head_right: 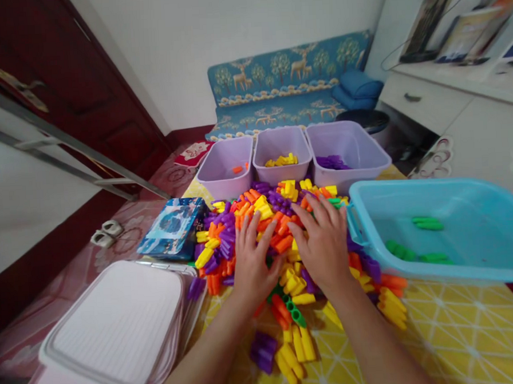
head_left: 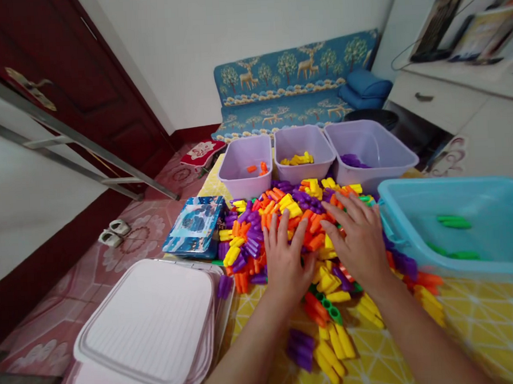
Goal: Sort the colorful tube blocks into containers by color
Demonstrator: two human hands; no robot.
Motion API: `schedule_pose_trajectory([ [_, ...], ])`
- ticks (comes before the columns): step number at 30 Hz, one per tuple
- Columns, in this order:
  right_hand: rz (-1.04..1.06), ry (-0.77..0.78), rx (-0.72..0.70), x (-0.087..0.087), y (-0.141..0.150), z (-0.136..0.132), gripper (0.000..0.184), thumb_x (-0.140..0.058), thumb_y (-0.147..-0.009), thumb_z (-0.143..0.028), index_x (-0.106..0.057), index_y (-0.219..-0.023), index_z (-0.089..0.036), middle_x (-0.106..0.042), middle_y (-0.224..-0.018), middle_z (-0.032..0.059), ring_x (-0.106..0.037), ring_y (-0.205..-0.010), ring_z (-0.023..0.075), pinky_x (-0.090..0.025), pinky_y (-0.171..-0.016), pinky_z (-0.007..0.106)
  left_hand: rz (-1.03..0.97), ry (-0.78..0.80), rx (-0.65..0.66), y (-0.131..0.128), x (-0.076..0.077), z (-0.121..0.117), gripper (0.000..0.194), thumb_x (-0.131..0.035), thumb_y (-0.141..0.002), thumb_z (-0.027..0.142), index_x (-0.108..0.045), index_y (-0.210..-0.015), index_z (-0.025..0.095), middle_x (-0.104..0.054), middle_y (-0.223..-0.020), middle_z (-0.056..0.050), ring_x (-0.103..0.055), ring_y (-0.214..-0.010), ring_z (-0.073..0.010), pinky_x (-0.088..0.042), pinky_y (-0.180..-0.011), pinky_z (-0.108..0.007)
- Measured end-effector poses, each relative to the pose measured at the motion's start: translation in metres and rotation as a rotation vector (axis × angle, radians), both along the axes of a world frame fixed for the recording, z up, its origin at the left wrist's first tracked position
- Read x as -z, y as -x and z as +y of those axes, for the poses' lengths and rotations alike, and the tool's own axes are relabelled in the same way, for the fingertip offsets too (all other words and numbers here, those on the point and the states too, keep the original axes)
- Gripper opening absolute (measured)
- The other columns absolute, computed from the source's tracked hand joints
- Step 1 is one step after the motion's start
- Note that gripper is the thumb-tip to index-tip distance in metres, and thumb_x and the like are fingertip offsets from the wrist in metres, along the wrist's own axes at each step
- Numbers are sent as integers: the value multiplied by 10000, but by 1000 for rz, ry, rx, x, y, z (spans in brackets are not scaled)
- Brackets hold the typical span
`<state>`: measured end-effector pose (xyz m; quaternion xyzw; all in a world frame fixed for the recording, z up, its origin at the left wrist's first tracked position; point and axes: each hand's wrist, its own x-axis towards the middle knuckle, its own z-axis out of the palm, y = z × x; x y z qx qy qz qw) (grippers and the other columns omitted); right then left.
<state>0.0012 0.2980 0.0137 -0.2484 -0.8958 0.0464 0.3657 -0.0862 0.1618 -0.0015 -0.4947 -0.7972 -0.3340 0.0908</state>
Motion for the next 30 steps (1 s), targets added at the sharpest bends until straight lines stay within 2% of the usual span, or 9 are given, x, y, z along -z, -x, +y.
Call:
schedule_pose_trajectory([
  [3, 27, 32, -31, 18, -11, 2, 366, -472, -937, -355, -608, -1232, -186, -458, -1444, 134, -417, -1320, 310, -301, -1086, 567, 46, -21, -30, 0, 8, 13, 671, -615, -778, 186, -419, -1409, 296, -297, -1552, -53, -162, -1456, -327, -159, -1160, -598],
  [7, 29, 36, -93, 27, -16, -2, 385, -482, -926, -351, -582, -1252, -172, -451, -1453, 136, -408, -1334, 299, -292, -1101, 550, 53, -86, -56, -3, 18, 15, 646, -600, -749, 166, -467, -1374, 259, -349, -1527, -70, -257, -1422, -320, -193, -1159, -565],
  [13, 42, 33, -141, 29, -18, -5, 389, -527, -895, -343, -565, -1248, -183, -454, -1455, 125, -410, -1339, 290, -298, -1102, 539, 3, -152, -59, -4, 21, 15, 579, -592, -750, 177, -518, -1320, 248, -434, -1462, -94, -405, -1324, -304, -226, -1138, -558],
  [24, 74, 78, -117, 32, -14, -14, 431, -546, -878, -347, -534, -1284, -203, -435, -1469, 111, -381, -1363, 291, -345, -1093, 511, -26, -159, -49, -2, 24, 13, 550, -584, -761, 205, -518, -1306, 234, -442, -1451, -101, -398, -1328, -304, -223, -1138, -546],
  [30, 119, 87, -121, 32, -13, -16, 412, -549, -873, -341, -544, -1265, -213, -453, -1452, 107, -410, -1343, 287, -364, -1081, 498, -13, -169, -65, -3, 23, 14, 542, -600, -744, 204, -533, -1280, 238, -460, -1437, -91, -419, -1302, -303, -235, -1130, -540],
])
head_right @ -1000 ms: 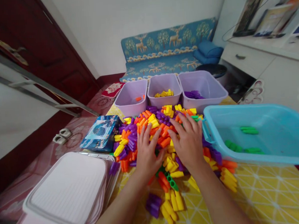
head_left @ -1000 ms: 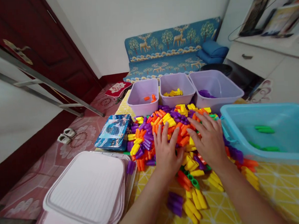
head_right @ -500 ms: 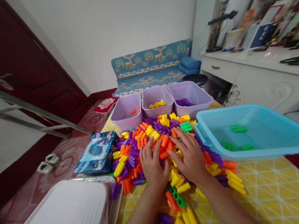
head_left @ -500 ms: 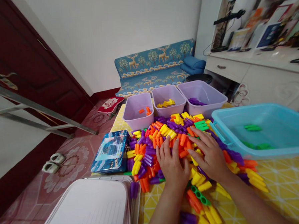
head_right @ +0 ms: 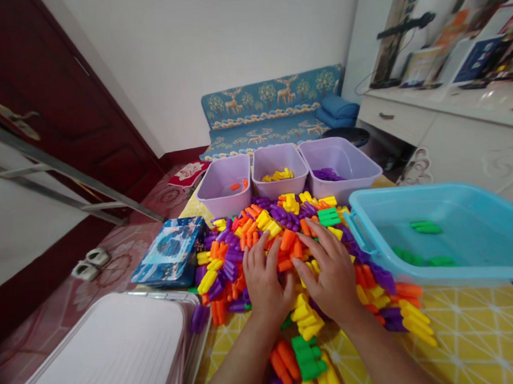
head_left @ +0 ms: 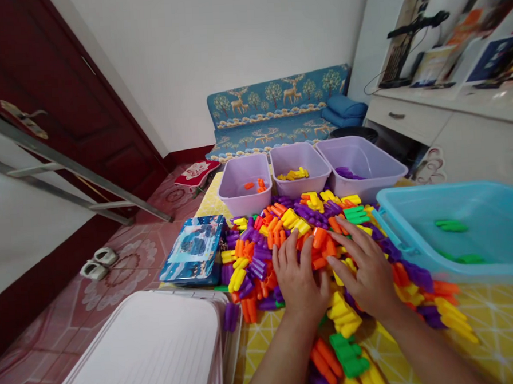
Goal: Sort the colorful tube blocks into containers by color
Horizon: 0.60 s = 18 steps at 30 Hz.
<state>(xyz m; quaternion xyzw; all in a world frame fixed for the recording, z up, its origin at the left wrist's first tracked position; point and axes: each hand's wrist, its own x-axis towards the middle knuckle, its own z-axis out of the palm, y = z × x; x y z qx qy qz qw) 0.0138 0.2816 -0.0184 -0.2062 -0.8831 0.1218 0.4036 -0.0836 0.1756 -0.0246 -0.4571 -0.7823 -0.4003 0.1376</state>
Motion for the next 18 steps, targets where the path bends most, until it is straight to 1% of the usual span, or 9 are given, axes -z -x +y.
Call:
schedule_pose_trajectory([
  [5, 7, -1, -2, 1, 0, 1, 412, -549, -869, -340, -545, -1261, -215, -453, -1452, 110, -417, -1336, 294, -374, -1066, 508, 9, -9, -13, 0, 1, 1, 552, -608, -735, 186, -531, -1279, 238, -465, -1431, -82, -424, -1292, -287, -245, -1127, -523],
  [11, 23, -8, -6, 3, 0, 1, 417, -552, -864, -334, -545, -1266, -222, -465, -1440, 117, -425, -1328, 309, -391, -1046, 533, 31, 2, 3, 2, 4, 1, 524, -570, -763, 193, -525, -1284, 226, -457, -1432, -103, -416, -1299, -303, -284, -1094, -540],
  [18, 24, 8, -13, 3, 0, 1, 419, -548, -867, -320, -529, -1278, -241, -464, -1440, 112, -436, -1314, 325, -404, -1021, 562, 52, 18, -3, 2, 5, 0, 556, -555, -743, 164, -510, -1293, 232, -447, -1443, -97, -407, -1312, -298, -289, -1099, -539],
])
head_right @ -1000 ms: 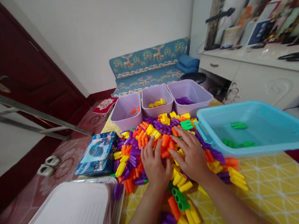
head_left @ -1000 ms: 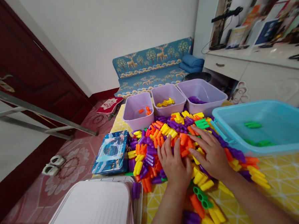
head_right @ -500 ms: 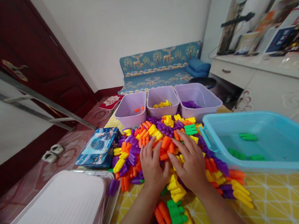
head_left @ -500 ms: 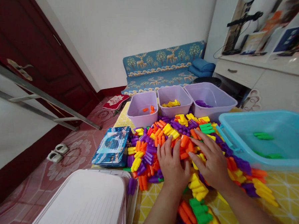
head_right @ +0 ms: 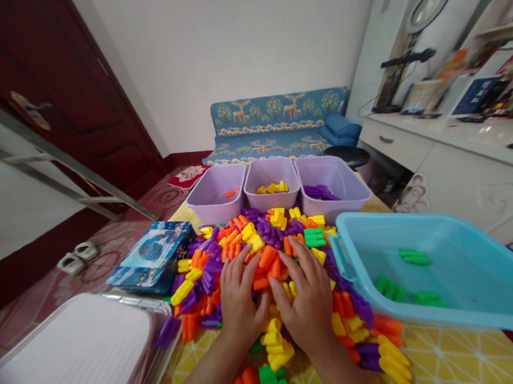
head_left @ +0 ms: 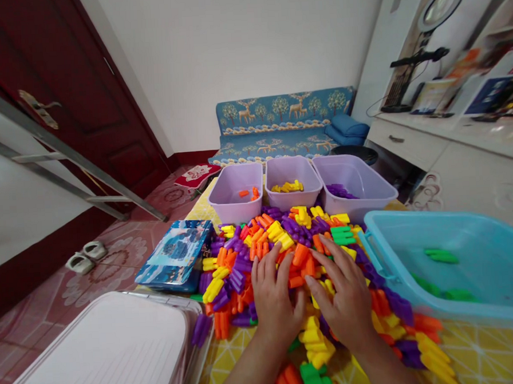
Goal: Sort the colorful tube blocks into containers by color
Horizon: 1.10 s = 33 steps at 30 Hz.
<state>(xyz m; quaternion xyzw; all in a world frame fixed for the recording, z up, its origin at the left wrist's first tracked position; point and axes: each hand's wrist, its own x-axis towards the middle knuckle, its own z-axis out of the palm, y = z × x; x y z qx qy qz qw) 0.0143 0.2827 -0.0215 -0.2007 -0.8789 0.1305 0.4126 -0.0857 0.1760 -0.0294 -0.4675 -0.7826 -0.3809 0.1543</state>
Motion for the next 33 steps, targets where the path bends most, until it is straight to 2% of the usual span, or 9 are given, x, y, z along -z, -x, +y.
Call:
schedule_pose_trajectory([
  [11, 12, 9, -11, -1, 1, 0, 397, -564, -858, -317, -551, -1242, -219, -465, -1441, 113, -417, -1331, 312, -379, -1053, 533, -29, 19, 7, 0, -1, -2, 583, -567, -739, 170, -492, -1313, 243, -434, -1454, -89, -394, -1325, -287, -253, -1123, -531],
  [19, 26, 1, -4, 1, 1, 1, 386, -567, -863, -337, -570, -1227, -208, -482, -1426, 116, -435, -1315, 299, -383, -1050, 518, 2, -1, 8, 1, 1, -1, 565, -579, -743, 178, -506, -1301, 230, -453, -1435, -100, -409, -1308, -296, -273, -1108, -533],
  [26, 163, 99, -68, 3, 2, -1, 498, -539, -890, -314, -450, -1370, -214, -540, -1374, 90, -466, -1290, 258, -371, -1069, 482, -14, -49, 22, 4, 3, -1, 588, -601, -730, 158, -501, -1304, 243, -462, -1421, -90, -417, -1301, -287, -297, -1102, -517],
  [30, 220, 144, -54, -2, 0, -5, 416, -513, -909, -293, -508, -1320, -226, -583, -1310, 79, -479, -1266, 252, -356, -1071, 482, -49, -138, 18, 4, 0, -2, 624, -656, -755, 269, -451, -1341, 216, -435, -1429, -126, -389, -1329, -300, -319, -1096, -513],
  [33, 266, 220, -20, -14, 2, -1, 326, -499, -921, -268, -568, -1236, -222, -633, -1216, 74, -547, -1178, 225, -421, -1015, 427, -50, -188, 35, 4, -2, -4, 680, -688, -758, 371, -423, -1363, 210, -387, -1462, -140, -351, -1359, -310, -307, -1103, -524],
])
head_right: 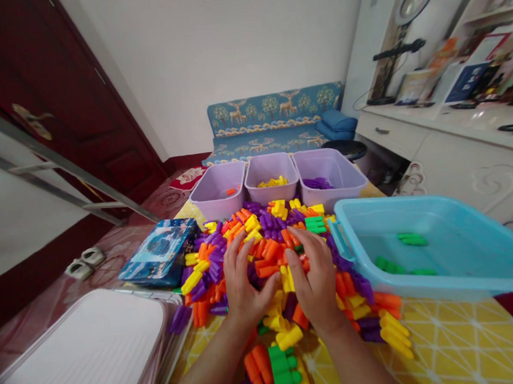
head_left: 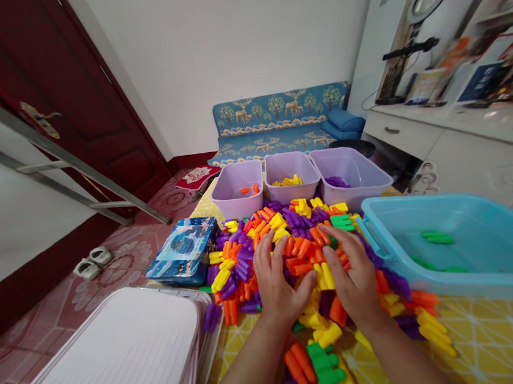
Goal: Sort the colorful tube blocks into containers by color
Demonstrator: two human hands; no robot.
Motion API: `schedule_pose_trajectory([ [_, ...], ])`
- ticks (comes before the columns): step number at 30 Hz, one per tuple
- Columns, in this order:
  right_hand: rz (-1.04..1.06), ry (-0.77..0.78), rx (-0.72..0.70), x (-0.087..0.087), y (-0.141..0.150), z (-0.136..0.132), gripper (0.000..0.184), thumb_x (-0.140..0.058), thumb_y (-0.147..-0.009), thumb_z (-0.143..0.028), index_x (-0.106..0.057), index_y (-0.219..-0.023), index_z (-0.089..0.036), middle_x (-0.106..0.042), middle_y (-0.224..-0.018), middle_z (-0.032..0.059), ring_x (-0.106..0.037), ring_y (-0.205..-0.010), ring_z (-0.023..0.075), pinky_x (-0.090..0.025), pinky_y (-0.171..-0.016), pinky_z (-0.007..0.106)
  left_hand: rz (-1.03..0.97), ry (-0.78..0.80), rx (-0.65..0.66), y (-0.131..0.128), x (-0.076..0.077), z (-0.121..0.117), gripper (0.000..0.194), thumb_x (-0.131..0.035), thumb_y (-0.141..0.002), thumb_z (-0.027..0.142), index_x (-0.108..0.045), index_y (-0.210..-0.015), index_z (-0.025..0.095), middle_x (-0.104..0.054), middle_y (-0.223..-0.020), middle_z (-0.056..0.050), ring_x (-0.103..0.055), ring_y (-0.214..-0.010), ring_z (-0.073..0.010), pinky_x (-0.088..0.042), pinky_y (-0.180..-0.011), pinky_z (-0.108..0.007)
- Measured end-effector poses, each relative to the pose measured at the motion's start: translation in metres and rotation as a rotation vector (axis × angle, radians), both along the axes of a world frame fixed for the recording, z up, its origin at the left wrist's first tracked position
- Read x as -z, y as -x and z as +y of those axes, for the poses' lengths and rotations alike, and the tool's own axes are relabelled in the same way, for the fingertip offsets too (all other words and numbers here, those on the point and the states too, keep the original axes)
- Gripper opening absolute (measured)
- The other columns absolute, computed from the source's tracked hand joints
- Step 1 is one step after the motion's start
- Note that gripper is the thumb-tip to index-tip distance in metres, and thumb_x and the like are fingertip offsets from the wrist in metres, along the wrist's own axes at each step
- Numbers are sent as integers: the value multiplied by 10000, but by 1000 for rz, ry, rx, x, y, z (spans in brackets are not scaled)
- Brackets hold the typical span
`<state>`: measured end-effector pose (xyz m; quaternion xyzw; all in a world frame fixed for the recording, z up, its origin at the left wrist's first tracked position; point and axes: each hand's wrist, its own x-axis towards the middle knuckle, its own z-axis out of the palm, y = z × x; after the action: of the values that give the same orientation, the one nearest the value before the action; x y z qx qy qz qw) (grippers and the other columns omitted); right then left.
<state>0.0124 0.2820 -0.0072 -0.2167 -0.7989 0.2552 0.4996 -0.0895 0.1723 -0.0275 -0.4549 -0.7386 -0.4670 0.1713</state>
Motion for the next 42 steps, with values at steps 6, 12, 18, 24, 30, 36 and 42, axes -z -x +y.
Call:
schedule_pose_trajectory([
  [6, -309, -67, -42, -37, 37, 29, 361, -539, -861, -158, -599, -1216, -175, -664, -1192, 90, -609, -1093, 222, -458, -988, 384, 34, 16, 29, 1, 2, 0, 659, -696, -756, 379, -446, -1348, 229, -406, -1453, -130, -354, -1359, -312, -301, -1100, -542],
  [12, -748, -184, -11, -58, 69, 36, 498, -634, -801, -222, -577, -1294, -184, -652, -1228, 124, -622, -1096, 288, -466, -949, 416, 38, 45, 10, 1, 4, 2, 605, -675, -779, 373, -468, -1330, 236, -427, -1442, -120, -373, -1345, -298, -302, -1100, -536],
  [18, -682, -151, 29, -80, 60, 56, 399, -642, -752, -281, -678, -1146, -230, -705, -1070, 69, -672, -918, 226, -502, -793, 306, 31, 58, 6, 1, 5, 2, 540, -646, -777, 256, -503, -1297, 237, -423, -1448, -108, -376, -1342, -291, -308, -1098, -533],
  [24, -673, -202, 342, -122, 47, 132, 390, -660, -746, -317, -694, -1097, -151, -719, -994, 128, -661, -932, 301, -494, -808, 374, 32, 50, -1, 1, 5, 3, 535, -631, -743, 183, -530, -1264, 247, -443, -1426, -101, -392, -1327, -295, -325, -1086, -532],
  [30, -660, -193, 351, -118, 34, 113, 454, -610, -812, -290, -599, -1248, -165, -670, -1156, 131, -684, -868, 229, -491, -794, 327, 14, 59, 18, 2, 4, 1, 527, -674, -770, 353, -531, -1266, 248, -433, -1436, -108, -387, -1329, -306, -321, -1086, -534],
  [36, -1075, -306, 234, -85, 8, 58, 445, -491, -741, 10, -722, -1032, -235, -733, -1013, 120, -654, -999, 298, -431, -826, 398, 1, 63, 32, 2, 5, -1, 451, -577, -854, 352, -520, -1289, 249, -421, -1445, -107, -378, -1340, -293, -321, -1085, -535],
  [42, -1098, -291, 186, -66, 8, 63, 503, -472, -746, 13, -667, -1161, -193, -704, -1087, 163, -641, -1027, 306, -424, -840, 423, 15, 28, 16, 2, 6, 1, 429, -584, -844, 286, -535, -1268, 247, -457, -1419, -104, -408, -1321, -288, -335, -1080, -528],
])
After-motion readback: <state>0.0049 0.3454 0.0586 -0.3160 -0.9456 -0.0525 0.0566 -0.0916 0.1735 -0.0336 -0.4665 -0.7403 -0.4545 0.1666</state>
